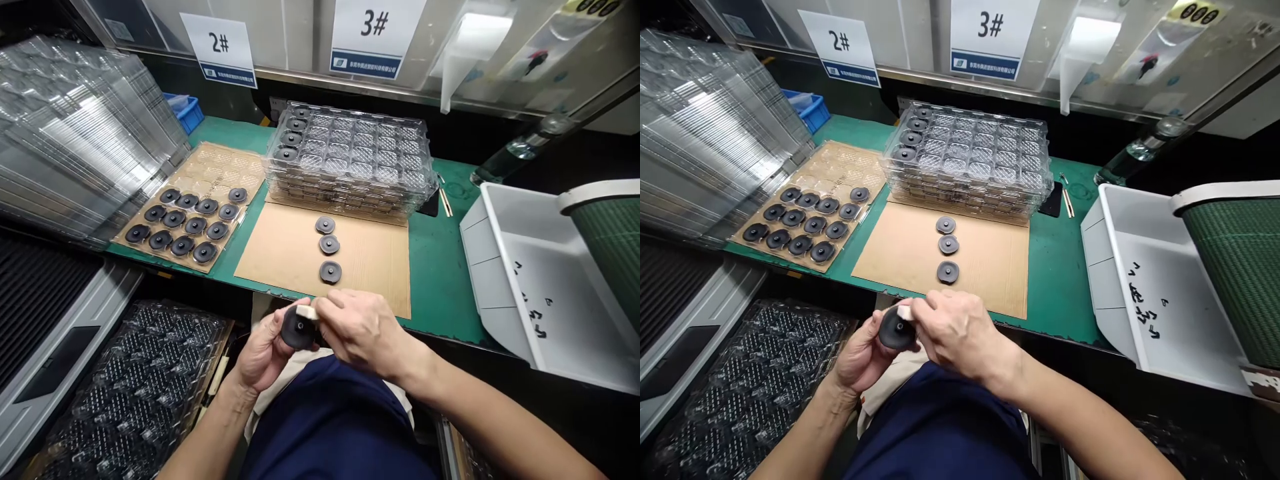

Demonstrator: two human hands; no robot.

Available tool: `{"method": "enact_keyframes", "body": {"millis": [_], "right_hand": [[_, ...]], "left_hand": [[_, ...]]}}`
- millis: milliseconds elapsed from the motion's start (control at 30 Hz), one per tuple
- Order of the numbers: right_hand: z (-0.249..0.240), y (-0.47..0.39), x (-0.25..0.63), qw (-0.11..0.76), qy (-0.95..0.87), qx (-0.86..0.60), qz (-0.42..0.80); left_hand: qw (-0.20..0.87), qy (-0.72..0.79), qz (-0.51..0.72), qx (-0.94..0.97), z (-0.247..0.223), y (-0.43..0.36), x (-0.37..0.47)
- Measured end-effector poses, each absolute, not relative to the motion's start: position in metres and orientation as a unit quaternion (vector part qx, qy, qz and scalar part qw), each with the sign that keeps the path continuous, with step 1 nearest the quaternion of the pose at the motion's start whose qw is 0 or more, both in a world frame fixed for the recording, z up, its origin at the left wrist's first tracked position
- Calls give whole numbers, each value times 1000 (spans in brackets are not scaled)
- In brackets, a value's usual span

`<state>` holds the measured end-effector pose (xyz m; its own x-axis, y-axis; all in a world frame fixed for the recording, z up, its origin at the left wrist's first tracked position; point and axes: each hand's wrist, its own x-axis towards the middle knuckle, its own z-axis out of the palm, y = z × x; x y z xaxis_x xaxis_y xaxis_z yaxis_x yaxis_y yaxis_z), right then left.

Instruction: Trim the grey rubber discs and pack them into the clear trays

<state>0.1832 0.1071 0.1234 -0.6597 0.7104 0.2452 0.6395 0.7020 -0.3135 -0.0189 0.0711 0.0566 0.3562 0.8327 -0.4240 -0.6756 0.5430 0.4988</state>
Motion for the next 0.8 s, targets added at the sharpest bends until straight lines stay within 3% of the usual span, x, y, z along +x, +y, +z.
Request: {"method": "enact_keyframes", "body": {"millis": [100,200,400,500,600,800], "right_hand": [[133,116,181,138,-950,-277,52],[138,120,178,155,-964,-215,24],[130,108,174,222,-877,-396,158],[124,100,170,242,-864,-390,208],[121,97,168,253,-853,-420,177],[122,91,168,252,-855,-388,233]], "left_hand": [[863,307,390,92,49,67,-14],[877,283,382,73,49,66,-14],[742,336,562,142,66,71,-26],[702,359,587,185,73,71,-27],[680,366,601,202,76,68,-25],[687,372,595,191,71,64,-25]]}}
